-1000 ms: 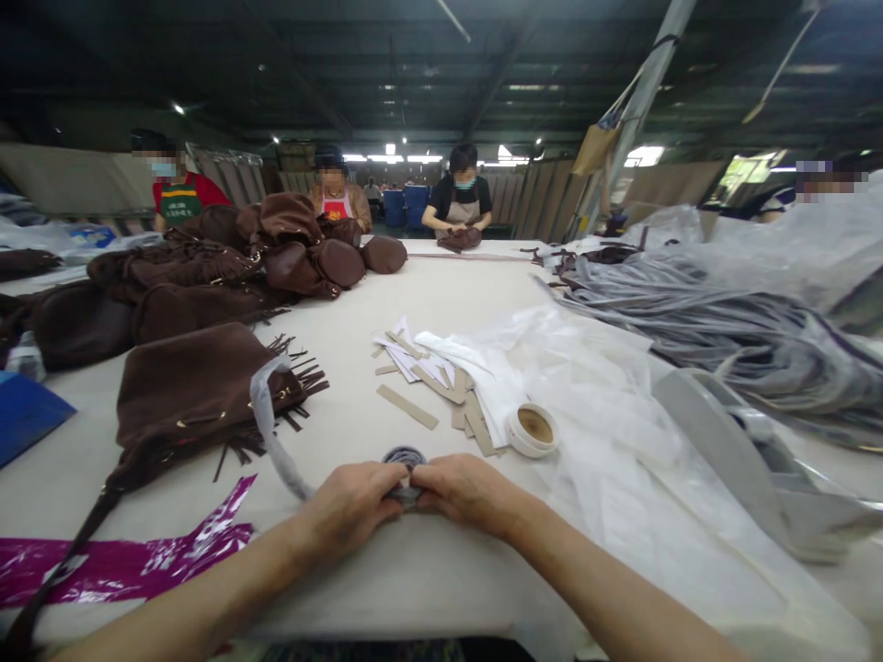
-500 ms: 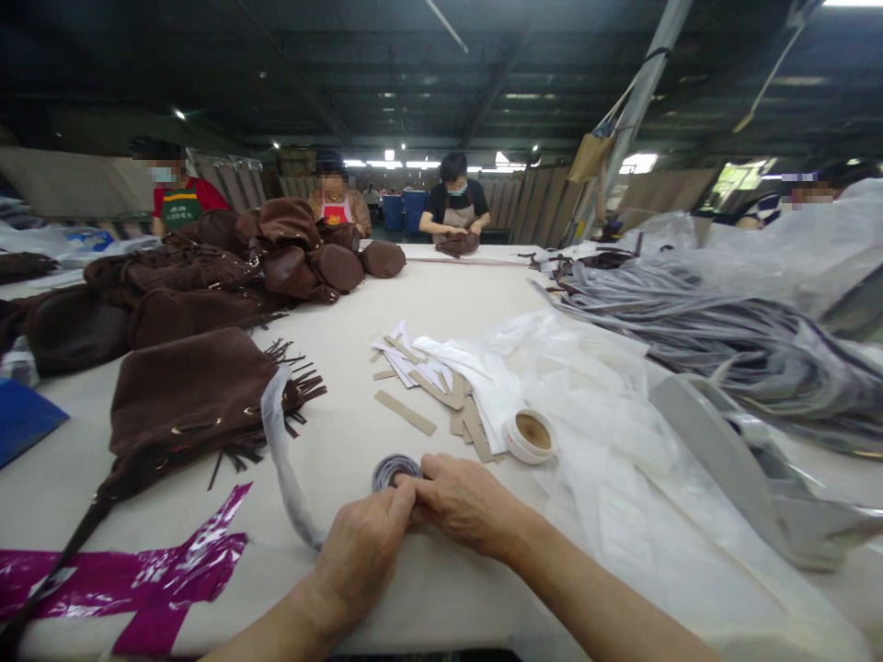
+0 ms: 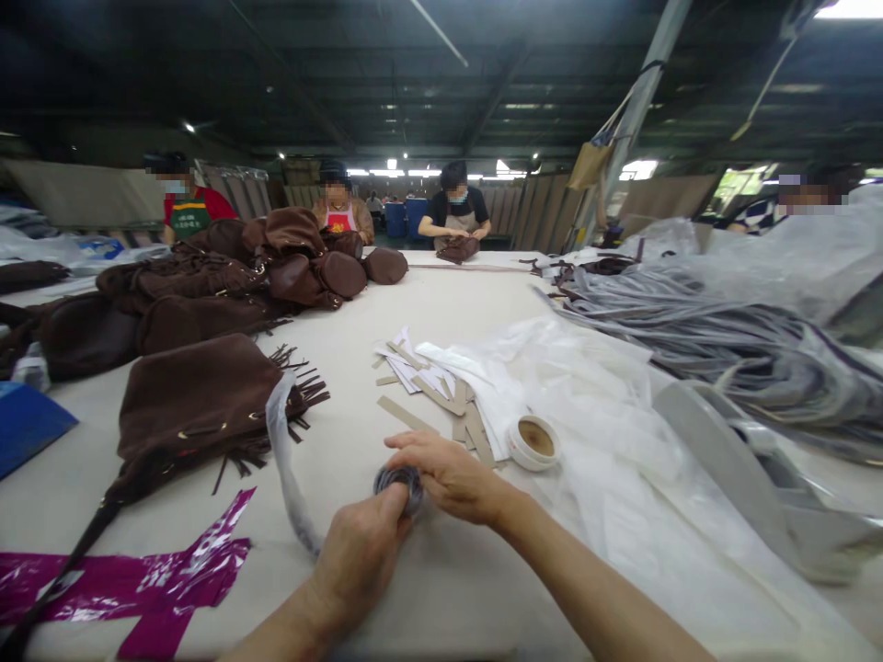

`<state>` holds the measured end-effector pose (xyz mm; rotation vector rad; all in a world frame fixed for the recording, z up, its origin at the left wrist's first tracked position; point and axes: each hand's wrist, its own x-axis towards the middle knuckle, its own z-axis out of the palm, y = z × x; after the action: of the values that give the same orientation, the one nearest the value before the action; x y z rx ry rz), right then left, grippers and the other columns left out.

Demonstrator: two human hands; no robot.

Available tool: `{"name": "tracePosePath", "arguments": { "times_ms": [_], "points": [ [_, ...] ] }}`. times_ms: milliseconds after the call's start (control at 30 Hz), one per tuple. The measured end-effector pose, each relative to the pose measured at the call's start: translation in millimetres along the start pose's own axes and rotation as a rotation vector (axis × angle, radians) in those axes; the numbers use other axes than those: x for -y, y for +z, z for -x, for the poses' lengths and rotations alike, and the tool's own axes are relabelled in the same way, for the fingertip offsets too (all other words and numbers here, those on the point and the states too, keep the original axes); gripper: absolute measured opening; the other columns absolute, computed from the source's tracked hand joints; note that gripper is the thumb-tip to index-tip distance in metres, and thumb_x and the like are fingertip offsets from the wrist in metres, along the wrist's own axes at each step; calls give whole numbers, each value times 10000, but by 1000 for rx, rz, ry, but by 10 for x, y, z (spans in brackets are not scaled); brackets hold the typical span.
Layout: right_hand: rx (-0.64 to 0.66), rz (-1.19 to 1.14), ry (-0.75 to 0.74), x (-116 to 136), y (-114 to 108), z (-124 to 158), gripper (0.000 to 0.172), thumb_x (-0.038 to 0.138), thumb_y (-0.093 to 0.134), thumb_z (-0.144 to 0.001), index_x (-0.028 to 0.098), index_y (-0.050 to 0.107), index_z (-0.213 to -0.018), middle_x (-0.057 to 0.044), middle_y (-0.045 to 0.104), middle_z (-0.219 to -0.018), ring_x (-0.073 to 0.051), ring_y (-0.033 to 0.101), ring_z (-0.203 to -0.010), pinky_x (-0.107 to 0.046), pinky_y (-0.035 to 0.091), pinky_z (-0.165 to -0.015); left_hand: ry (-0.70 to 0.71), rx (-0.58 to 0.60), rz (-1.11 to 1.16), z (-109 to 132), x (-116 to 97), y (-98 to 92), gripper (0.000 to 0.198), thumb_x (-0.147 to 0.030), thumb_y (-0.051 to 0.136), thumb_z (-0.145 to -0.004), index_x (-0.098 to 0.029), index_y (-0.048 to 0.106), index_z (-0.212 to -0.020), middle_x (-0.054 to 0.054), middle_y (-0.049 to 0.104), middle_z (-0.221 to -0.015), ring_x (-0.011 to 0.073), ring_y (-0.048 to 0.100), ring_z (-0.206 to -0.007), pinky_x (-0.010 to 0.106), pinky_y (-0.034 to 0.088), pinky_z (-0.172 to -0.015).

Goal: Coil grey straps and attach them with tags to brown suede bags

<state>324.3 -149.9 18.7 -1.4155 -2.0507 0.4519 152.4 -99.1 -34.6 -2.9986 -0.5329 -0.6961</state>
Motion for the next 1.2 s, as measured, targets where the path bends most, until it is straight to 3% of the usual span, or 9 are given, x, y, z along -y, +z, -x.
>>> {"name": "tracePosePath", "arguments": {
  "times_ms": [67, 133, 233, 433, 600, 767, 867, 1000, 1200],
  "points": [
    [-32, 70, 47, 92, -10, 96, 391, 26, 410, -768, 184, 635, -1046, -91, 679, -1069, -212, 594, -1034, -378, 464, -922, 8, -31, -20, 6, -18, 4, 212, -18, 498, -776, -197, 468, -885, -21, 628, -677, 191, 644, -559, 278, 547, -508],
    [47, 166, 120, 179, 26, 186, 394, 41, 444, -733, 186, 618, -1056, -77, 683, -943, -221, 610, -909, -360, 483, -825, 25, -47, -51, 8, -39, -5, 202, -19, 477, -801, -192, 477, -905, -12, 631, -690, 186, 644, -568, 278, 554, -522],
    [171, 225, 221, 239, 121, 244, 388, 75, 471, -737, 189, 586, -1089, -74, 672, -989, -228, 613, -908, -338, 474, -804, 42, 12, -32, 7, -44, -41, 176, -26, 487, -828, -190, 489, -891, 6, 650, -749, 176, 659, -626, 270, 573, -575],
    [236, 286, 190, 143, 125, 135, 340, 116, 471, -799, 204, 577, -1110, -66, 658, -1040, -219, 594, -961, -328, 438, -862, 59, 204, -9, 10, -55, -140, 185, -32, 506, -853, -160, 543, -981, 58, 677, -889, 211, 689, -715, 340, 608, -627],
    [302, 388, 180, 139, 88, 14, 307, 126, 521, -755, 190, 584, -1049, -73, 656, -995, -224, 595, -895, -326, 430, -811, 66, 241, -84, 50, -127, -182, 278, -40, 495, -861, -139, 554, -1115, 183, 627, -1188, 222, 714, -719, 328, 609, -597],
    [310, 334, 113, 67, 116, -1, 347, 119, 546, -729, 160, 561, -1074, -91, 630, -1001, -222, 569, -892, -336, 433, -829, 83, 206, -136, 124, -134, -210, 412, -15, 461, -833, -128, 514, -1225, 237, 574, -1269, 215, 706, -621, 318, 599, -530],
    [261, 213, 64, -13, 128, 30, 365, 85, 516, -718, 158, 542, -1075, -80, 602, -997, -204, 546, -895, -323, 438, -842, 55, 153, -144, 174, -107, -208, 561, 25, 425, -794, -131, 413, -1332, 204, 609, -1216, 192, 690, -580, 292, 585, -499],
    [245, 133, 54, -58, 119, 45, 442, 34, 481, -650, 173, 531, -1067, -61, 577, -988, -199, 522, -911, -325, 433, -858, -54, 148, -94, 203, -81, -178, 614, 43, 385, -773, -142, 364, -1358, 109, 673, -1025, 173, 684, -598, 249, 575, -523],
    [320, 171, 64, -21, 76, -46, 426, 69, 508, -640, 158, 538, -1056, -67, 566, -962, -202, 504, -847, -336, 435, -808, 71, 205, 89, 266, -120, -195, 541, 5, 401, -807, -150, 391, -1325, 105, 657, -1100, 186, 699, -743, 277, 593, -676]
  ]
}}
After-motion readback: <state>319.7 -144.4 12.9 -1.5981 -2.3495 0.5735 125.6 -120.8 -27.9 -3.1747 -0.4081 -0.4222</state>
